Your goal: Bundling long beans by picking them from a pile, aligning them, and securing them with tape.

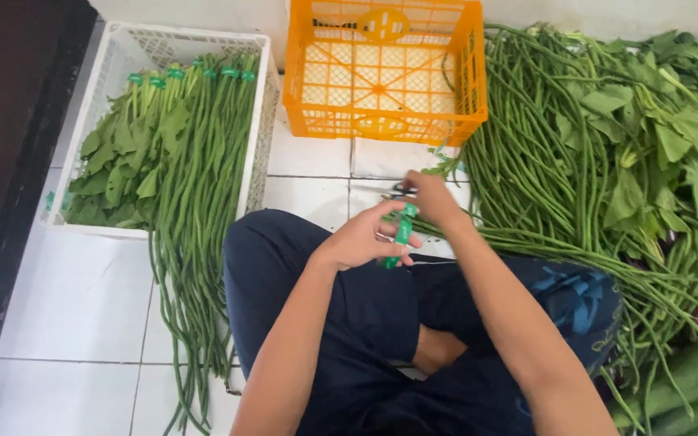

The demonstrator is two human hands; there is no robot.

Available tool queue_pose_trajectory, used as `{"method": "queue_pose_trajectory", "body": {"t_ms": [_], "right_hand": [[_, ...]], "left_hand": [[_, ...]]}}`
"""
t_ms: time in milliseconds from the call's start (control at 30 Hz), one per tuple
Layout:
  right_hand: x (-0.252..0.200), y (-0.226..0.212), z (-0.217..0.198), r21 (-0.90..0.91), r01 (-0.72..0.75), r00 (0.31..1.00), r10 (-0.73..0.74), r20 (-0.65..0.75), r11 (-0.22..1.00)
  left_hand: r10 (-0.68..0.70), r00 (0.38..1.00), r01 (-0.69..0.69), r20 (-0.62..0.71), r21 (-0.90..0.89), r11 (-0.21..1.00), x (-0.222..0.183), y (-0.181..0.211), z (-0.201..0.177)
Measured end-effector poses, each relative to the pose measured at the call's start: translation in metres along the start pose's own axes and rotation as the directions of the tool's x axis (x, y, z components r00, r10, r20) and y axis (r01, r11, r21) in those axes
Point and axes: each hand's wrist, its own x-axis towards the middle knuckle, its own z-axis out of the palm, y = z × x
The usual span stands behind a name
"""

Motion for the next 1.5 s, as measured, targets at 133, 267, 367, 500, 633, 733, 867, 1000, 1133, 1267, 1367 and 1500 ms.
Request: {"method": "queue_pose_trajectory", "body": {"t_ms": [133, 267, 367, 500, 633, 733, 867, 1000, 1133, 1267, 1367, 1500], "right_hand": [[0.038, -0.057, 0.014, 0.054, 0.119, 0.979, -0.126, 0.161, 0.991], [0.040, -0.089, 0.010, 0.175, 0.046, 0.939, -0.102, 0.329, 0.984], [0.022, -0.095, -0.013, 0.438, -0.130, 0.951, -0.012, 0.308, 0.889], [-0.013, -0.051, -0.032, 0.799, -0.399, 0.909, 0.080, 0.408, 0.450], [-0.043, -0.028, -0.051, 0.874, -0.346, 0.920, -0.061, 0.388, 0.341], [-0.056, -0.034, -0.063, 0.886, -0.267, 0.938, -0.109, 0.329, 0.379], [-0.063, -0.032, -0.059, 0.895, -0.231, 0.962, -0.050, 0.269, 0.382], [-0.077, -0.038, -0.058, 0.894, -0.196, 0.977, 0.003, 0.213, 0.403], [-0.086, -0.024, -0.056, 0.908, -0.131, 0.991, 0.027, 0.132, 0.399], [-0.095, -0.032, -0.068, 0.878, -0.014, 0.998, 0.058, -0.016, 0.479], [-0.093, -0.031, -0.071, 0.868, 0.046, 0.988, 0.108, -0.114, 0.494], [-0.090, -0.009, -0.086, 0.848, 0.119, 0.954, 0.177, -0.242, 0.517]], "left_hand": [[0.032, 0.999, -0.032, 0.023, -0.008, 0.999, -0.005, -0.004, -0.007], [0.060, 0.998, -0.060, 0.011, -0.052, 0.997, -0.004, -0.006, -0.011], [0.081, 0.996, -0.080, 0.024, -0.037, 0.996, -0.003, -0.002, -0.011], [0.095, 0.994, -0.096, 0.060, 0.008, 0.995, 0.001, 0.000, -0.011], [0.071, 0.994, -0.073, 0.086, 0.009, 0.997, 0.003, -0.001, -0.004], [0.052, 0.989, -0.059, 0.137, 0.050, 0.997, 0.001, -0.002, 0.000], [0.022, 0.988, -0.040, 0.154, 0.115, 0.993, -0.004, -0.005, 0.004], [-0.038, 0.989, 0.010, 0.145, 0.189, 0.982, -0.009, -0.008, 0.012], [-0.045, 0.992, 0.017, 0.119, 0.223, 0.975, -0.010, -0.004, 0.018], [-0.040, 0.994, 0.017, 0.097, 0.226, 0.974, -0.006, -0.004, 0.018], [-0.067, 0.994, 0.045, 0.090, 0.229, 0.972, -0.005, -0.006, 0.015], [-0.174, 0.980, 0.134, 0.100, 0.323, 0.937, -0.014, 0.004, 0.021]]}}
